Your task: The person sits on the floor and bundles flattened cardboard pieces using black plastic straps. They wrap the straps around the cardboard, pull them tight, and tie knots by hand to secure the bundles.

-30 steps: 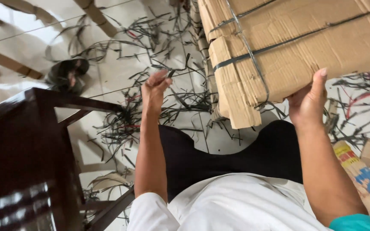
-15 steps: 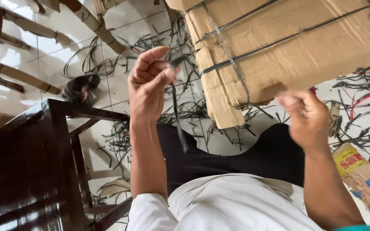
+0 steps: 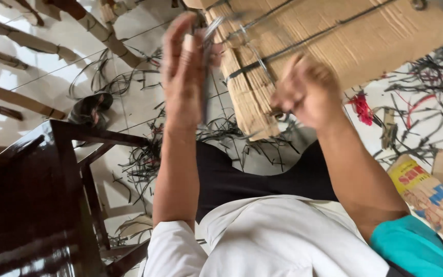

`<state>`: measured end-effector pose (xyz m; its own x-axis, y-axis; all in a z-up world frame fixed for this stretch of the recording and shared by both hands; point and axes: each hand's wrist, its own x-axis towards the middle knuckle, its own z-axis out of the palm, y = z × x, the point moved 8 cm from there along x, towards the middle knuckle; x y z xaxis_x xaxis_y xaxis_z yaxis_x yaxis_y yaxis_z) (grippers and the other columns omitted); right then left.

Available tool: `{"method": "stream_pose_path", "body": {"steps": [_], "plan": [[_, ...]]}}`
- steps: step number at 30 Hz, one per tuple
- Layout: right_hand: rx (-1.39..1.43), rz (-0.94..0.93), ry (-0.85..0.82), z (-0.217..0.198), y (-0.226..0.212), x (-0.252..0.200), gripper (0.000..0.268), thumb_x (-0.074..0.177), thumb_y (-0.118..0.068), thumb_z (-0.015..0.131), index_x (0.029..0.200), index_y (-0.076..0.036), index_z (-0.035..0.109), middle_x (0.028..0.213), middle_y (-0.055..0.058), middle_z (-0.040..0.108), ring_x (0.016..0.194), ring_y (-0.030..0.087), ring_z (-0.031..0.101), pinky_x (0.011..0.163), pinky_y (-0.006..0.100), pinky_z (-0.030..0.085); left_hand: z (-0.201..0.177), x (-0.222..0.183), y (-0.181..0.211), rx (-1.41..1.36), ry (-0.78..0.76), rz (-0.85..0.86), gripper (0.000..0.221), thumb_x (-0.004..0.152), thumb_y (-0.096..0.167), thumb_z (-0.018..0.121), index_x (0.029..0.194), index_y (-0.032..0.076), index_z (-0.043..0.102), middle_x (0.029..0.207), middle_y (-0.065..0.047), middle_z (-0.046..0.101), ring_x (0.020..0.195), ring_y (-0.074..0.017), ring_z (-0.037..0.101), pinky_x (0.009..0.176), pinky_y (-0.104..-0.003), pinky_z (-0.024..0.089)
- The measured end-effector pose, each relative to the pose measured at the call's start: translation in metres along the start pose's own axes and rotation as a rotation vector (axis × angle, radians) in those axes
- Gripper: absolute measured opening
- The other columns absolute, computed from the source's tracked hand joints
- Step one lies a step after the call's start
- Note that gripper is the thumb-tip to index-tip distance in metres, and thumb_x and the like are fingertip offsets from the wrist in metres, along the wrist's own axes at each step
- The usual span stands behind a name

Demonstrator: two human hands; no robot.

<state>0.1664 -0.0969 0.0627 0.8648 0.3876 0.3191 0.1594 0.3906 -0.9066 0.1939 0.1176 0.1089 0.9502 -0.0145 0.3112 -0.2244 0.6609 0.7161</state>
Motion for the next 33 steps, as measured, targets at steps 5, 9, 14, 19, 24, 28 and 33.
{"method": "stream_pose_path", "body": {"steps": [5, 9, 14, 19, 24, 28, 33], "plan": [[0.360, -0.174, 0.376, -0.079, -0.034, -0.011, 0.022, 0.114, -0.036, 0.050, 0.107, -0.022, 0.065, 0.071, -0.010, 0.040, 0.062, 0.003, 0.046, 0.065, 0.021, 0.050, 0.039, -0.059, -0.117, 0.519, -0.510, -0.524, 0.065, 0.104, 0.049, 0.041, 0.154, 0.007, 0.039, 0.161, -0.020, 0.041, 0.149, -0.0382, 0.043, 0.124, -0.056, 0.033], [0.438, -0.181, 0.488, -0.127, -0.041, -0.028, 0.022, 0.114, -0.035, 0.055, 0.105, -0.022, 0.071, 0.071, -0.010, 0.045, 0.062, 0.002, 0.049, 0.063, 0.018, 0.053, 0.072, -0.077, -0.119, 0.819, -0.751, -0.409, 0.069, 0.097, 0.042, 0.060, 0.149, -0.002, 0.046, 0.158, -0.013, 0.046, 0.136, -0.0229, 0.056, 0.104, -0.032, 0.052], [0.315, -0.198, 0.619, -0.161, -0.049, -0.049, 0.019, 0.109, -0.039, 0.055, 0.099, -0.023, 0.059, 0.069, -0.008, 0.030, 0.057, 0.004, 0.028, 0.051, 0.017, 0.029, 0.035, -0.063, -0.114, 0.788, -0.295, -0.620, 0.032, 0.104, 0.038, 0.056, 0.103, 0.011, 0.074, 0.068, 0.003, 0.053, 0.050, -0.0076, 0.036, 0.045, -0.022, 0.027], [0.368, -0.263, 0.731, -0.207, -0.040, -0.079, 0.024, 0.109, -0.037, 0.057, 0.105, -0.017, 0.068, 0.070, -0.007, 0.044, 0.058, 0.005, 0.044, 0.057, 0.021, 0.048, -0.008, -0.028, -0.087, 0.469, -0.048, -0.617, 0.025, 0.103, 0.008, 0.050, 0.084, 0.011, 0.064, 0.060, 0.006, 0.050, 0.043, -0.0020, 0.030, 0.035, -0.017, 0.021], [0.328, -0.299, 0.887, -0.264, -0.036, -0.116, 0.028, 0.112, -0.033, 0.053, 0.104, -0.014, 0.072, 0.070, -0.005, 0.049, 0.058, 0.007, 0.048, 0.058, 0.024, 0.050, -0.038, 0.002, -0.071, -0.080, -0.107, -0.470, 0.027, 0.111, 0.019, 0.047, 0.092, 0.010, 0.064, 0.067, 0.006, 0.047, 0.049, -0.0028, 0.034, 0.039, -0.018, 0.029], [0.350, -0.349, 1.020, -0.319, -0.029, -0.158, 0.021, 0.111, -0.030, 0.060, 0.105, -0.013, 0.071, 0.070, -0.004, 0.044, 0.057, 0.009, 0.046, 0.056, 0.024, 0.046, -0.042, 0.008, -0.057, -0.189, -0.137, -0.378, 0.025, 0.110, 0.019, 0.051, 0.094, 0.011, 0.069, 0.070, 0.005, 0.050, 0.051, -0.0040, 0.037, 0.041, -0.019, 0.031], [0.582, -0.454, 0.878, -0.492, 0.056, -0.271, 0.029, 0.104, -0.013, 0.074, 0.081, -0.012, 0.055, 0.077, -0.001, 0.049, 0.066, 0.008, 0.044, 0.064, 0.028, 0.053, -0.068, 0.019, -0.042, -0.278, -0.079, -0.363, 0.024, 0.107, 0.027, 0.056, 0.092, 0.014, 0.070, 0.066, 0.008, 0.041, 0.051, -0.0031, 0.027, 0.042, -0.019, 0.023]]}}
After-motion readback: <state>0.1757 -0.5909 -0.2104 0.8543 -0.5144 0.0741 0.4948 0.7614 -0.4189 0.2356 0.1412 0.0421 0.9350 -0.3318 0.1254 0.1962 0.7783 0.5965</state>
